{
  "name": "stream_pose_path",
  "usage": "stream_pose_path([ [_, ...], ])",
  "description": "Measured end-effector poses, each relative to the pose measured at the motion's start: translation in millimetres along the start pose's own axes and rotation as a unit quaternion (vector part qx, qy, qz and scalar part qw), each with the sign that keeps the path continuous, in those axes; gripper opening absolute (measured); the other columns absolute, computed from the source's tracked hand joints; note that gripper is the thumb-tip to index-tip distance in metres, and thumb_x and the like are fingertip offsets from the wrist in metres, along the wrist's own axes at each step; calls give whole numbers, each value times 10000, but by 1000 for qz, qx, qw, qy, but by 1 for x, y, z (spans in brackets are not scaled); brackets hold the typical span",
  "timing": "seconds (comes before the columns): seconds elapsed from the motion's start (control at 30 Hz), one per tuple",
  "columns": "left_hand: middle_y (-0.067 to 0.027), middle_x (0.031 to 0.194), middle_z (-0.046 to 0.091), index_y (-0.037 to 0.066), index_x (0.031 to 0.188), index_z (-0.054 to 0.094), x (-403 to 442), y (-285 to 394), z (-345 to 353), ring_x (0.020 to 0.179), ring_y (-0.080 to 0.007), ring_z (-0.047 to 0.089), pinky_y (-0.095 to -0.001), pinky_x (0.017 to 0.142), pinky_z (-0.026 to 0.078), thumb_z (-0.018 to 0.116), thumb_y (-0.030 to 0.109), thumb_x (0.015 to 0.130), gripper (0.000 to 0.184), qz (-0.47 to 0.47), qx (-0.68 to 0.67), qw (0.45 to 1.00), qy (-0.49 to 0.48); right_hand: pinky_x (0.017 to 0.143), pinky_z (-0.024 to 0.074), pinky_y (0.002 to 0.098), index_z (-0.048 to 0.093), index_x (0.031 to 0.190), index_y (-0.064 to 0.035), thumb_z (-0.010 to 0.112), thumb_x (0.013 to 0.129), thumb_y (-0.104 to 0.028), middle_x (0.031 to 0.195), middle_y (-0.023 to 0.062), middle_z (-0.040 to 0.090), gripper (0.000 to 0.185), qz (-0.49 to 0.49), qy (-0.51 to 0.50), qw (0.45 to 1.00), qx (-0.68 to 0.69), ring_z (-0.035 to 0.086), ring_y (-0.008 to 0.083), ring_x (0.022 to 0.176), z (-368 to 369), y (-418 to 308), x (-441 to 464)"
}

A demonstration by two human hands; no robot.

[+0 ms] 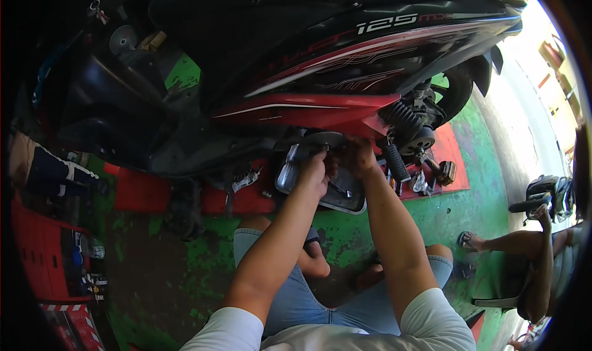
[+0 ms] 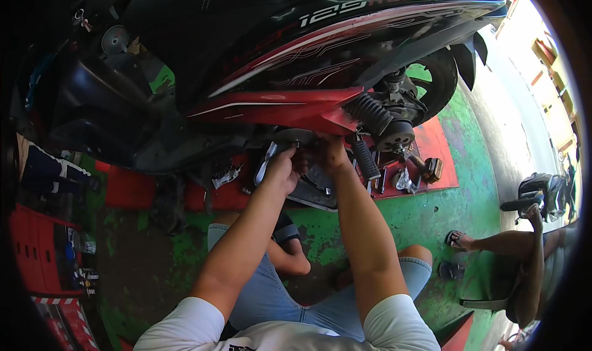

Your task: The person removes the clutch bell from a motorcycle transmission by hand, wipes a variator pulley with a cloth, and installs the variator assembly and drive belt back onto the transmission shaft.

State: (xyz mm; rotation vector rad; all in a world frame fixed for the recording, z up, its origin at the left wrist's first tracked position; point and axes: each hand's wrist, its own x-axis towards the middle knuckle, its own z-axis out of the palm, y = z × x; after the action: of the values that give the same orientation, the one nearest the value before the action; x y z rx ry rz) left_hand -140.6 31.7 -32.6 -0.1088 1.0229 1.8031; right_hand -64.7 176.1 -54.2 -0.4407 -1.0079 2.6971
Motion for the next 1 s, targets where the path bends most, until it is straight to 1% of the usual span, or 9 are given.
stream_pose_path([
  [0.1, -40, 801, 658, 95, 996, 629, 8, 2, 3, 658, -159, 615, -301, 590, 515, 532, 229, 1012, 166, 14, -39, 999, 8, 871, 526, 427, 559, 1252, -84, 583, 895, -448, 1077, 104, 653, 510, -103, 38, 994, 13, 633, 288, 986, 9, 2, 6],
  [0.27, -35, 793, 641, 87, 990, 629, 16, 6, 14, 663, -163, 612, -298, 602, 518, 547, 233, 1008, 169, 26, -43, 998, 32, 908, 508, 418, 570, 1241, -98, 575, 896, -491, 1113, 90, 651, 524, -46, -75, 992, 87, 623, 275, 1018, -25, 1, 35],
  [0.37, -32, 789, 635, 81, 972, 633, 24, 10, 13, 681, -167, 612, -302, 613, 519, 575, 251, 995, 181, 33, -65, 997, 12, 868, 519, 397, 592, 1196, -109, 574, 912, -456, 1113, 88, 649, 448, -84, -38, 995, 39, 622, 263, 1012, -19, 0, 39],
  [0.5, -28, 792, 637, 81, 958, 636, 30, 15, 12, 704, -168, 616, -310, 634, 523, 608, 287, 975, 209, 22, -55, 998, 17, 830, 527, 370, 602, 1162, -105, 552, 941, -387, 1067, 84, 668, 362, -121, -1, 991, 64, 639, 252, 978, -15, 5, 45],
  [0.67, -15, 744, 620, 107, 931, 620, 28, 15, 13, 644, -148, 606, -280, 584, 506, 614, 315, 974, 213, 12, -61, 998, 16, 812, 532, 351, 611, 1141, -94, 554, 950, -316, 1004, 78, 679, 299, -96, -3, 994, 44, 655, 235, 920, 1, 2, 32],
  [0.77, -29, 786, 644, 82, 966, 639, 28, 15, 10, 711, -168, 625, -300, 636, 512, 629, 323, 958, 241, 17, -62, 998, 18, 805, 535, 343, 617, 1124, -92, 543, 956, -292, 975, 74, 685, 271, -116, 98, 987, 51, 660, 217, 870, 15, 10, 21],
  [0.9, -29, 774, 644, 89, 939, 623, 36, 22, 16, 678, -170, 622, -302, 624, 514, 621, 298, 956, 209, 18, -25, 998, 48, 767, 541, 341, 621, 1116, -96, 559, 955, -268, 975, 58, 670, 243, -172, 221, 954, 110, 648, 199, 859, 22, 22, 2],
  [0.93, -29, 774, 644, 89, 939, 623, 42, 26, 20, 678, -170, 622, -302, 624, 514, 621, 298, 956, 209, 21, -26, 999, 40, 767, 541, 341, 621, 1116, -96, 559, 955, -268, 975, 58, 670, 243, -180, 217, 954, 106, 648, 199, 859, 24, 23, -2],
  [1.0, -29, 766, 643, 92, 912, 605, 48, 26, 18, 653, -164, 617, -300, 600, 515, 620, 274, 950, 187, 19, -26, 997, 65, 745, 549, 342, 621, 1125, -86, 595, 944, -286, 995, 44, 654, 271, -169, 332, 925, 75, 643, 191, 832, 23, 36, -22],
])
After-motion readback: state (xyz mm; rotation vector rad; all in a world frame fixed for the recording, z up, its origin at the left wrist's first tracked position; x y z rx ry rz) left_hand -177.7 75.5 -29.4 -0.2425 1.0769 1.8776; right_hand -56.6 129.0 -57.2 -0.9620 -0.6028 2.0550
